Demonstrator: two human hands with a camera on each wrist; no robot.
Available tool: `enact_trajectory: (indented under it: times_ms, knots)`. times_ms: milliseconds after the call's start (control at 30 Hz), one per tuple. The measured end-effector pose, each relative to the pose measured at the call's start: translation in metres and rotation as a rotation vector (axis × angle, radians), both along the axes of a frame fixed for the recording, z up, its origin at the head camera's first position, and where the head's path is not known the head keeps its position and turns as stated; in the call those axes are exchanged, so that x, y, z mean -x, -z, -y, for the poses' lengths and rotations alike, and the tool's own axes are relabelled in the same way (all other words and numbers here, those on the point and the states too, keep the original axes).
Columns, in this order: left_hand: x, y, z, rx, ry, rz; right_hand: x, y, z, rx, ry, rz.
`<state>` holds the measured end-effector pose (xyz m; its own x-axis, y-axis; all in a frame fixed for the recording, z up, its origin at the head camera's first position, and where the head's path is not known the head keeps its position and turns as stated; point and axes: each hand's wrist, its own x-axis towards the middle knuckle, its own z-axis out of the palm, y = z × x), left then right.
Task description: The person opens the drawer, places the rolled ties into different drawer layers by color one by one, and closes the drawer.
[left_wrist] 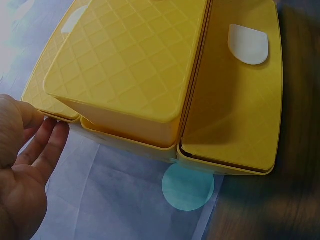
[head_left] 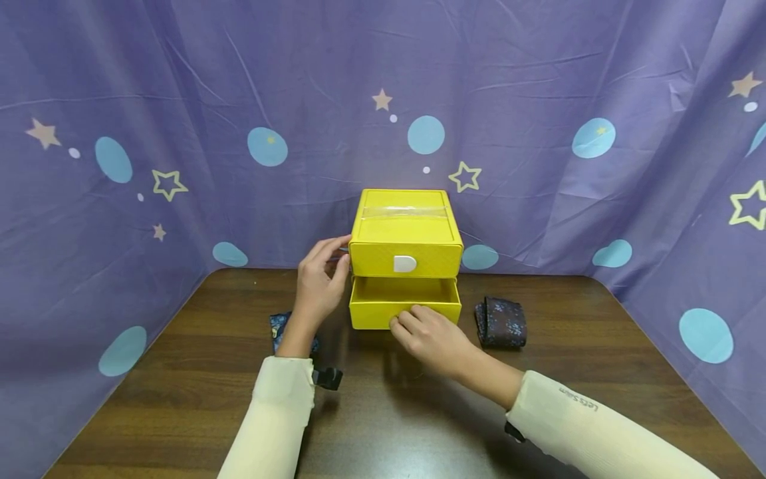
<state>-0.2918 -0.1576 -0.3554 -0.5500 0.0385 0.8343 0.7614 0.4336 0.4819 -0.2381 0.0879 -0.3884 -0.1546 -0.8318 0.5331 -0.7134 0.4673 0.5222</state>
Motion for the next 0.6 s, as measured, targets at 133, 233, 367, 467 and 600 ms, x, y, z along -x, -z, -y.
enact_trajectory:
  times_ms: [133,233,367,467,600]
  knots:
    - [0.0006,0.0003,0.0000,-0.001,-0.003,0.000,-0.0023,0.0010,-0.0004,-0.005,0.003,0.009]
    - [0.0009,0.0002,-0.0001,-0.002,-0.003,-0.002,-0.0032,0.0018,-0.0006,-0.005,0.002,0.003]
    - [0.0014,0.0004,-0.0005,-0.004,-0.002,-0.001,-0.0037,0.0027,-0.0012,0.002,-0.012,-0.008]
    - [0.0014,0.0005,-0.0008,-0.008,0.001,-0.001,-0.0048,0.0028,-0.0019,0.002,-0.020,-0.009]
    - [0.0014,0.0008,-0.0005,-0.008,0.002,-0.002,-0.0070,0.0030,-0.0021,-0.001,-0.028,-0.017]
